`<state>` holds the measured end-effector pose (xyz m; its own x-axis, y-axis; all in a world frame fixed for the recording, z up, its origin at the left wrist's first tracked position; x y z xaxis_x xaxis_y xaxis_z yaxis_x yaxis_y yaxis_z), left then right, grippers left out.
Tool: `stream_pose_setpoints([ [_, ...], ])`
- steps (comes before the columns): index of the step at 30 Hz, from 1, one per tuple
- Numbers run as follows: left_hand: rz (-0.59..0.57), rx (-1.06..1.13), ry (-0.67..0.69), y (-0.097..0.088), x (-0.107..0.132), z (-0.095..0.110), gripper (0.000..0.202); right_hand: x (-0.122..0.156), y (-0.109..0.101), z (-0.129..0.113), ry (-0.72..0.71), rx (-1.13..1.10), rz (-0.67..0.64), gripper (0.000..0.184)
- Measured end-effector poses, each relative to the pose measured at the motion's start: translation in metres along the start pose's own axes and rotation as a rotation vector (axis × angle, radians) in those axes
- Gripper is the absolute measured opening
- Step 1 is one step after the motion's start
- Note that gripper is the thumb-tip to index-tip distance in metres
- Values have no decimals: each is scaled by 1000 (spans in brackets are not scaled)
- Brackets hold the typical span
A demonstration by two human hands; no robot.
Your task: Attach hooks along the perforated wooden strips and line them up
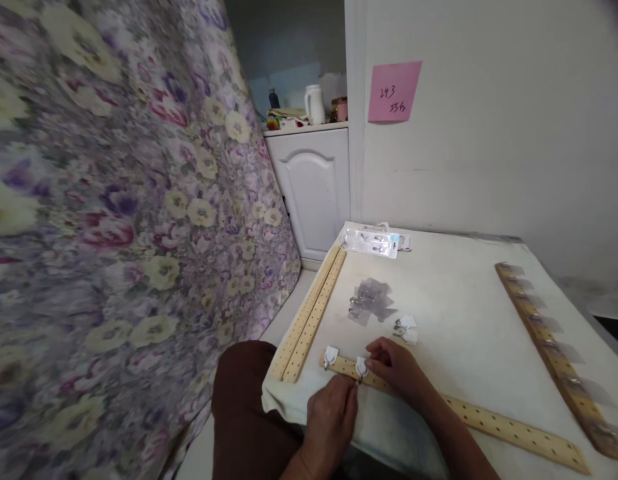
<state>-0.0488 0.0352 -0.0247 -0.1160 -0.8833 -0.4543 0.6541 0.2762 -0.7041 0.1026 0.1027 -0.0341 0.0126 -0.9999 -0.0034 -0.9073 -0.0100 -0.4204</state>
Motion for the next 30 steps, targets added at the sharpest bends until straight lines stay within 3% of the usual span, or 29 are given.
stream_pose_setpoints([
  [7,-19,24,-13,3,1,-4,16,35,-38,-5,-100,247,96,23],
  [11,-6,31,0,1,1,-3,14,49,-47,2,-97,355,93,25],
  [19,54,-42,12,-3,0,3,16,51,-47,4,-156,407,131,12],
  [26,85,-92,29,-3,-2,5,16,48,-69,3,-127,420,254,9],
  [30,99,-103,37,-4,-2,7,16,46,-67,3,-148,443,276,10],
])
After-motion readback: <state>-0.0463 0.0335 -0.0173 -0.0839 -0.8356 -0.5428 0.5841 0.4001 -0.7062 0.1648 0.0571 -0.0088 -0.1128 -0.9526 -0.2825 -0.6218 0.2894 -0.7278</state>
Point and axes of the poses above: each hand's wrist, its own x-axis away from the middle knuckle, its own y-axis out of the palm, z = x × y, the point moved 7 cm from there along -x, towards the middle knuckle, and after that the axes turned 11 degrees about z, right-handed, at the moved point
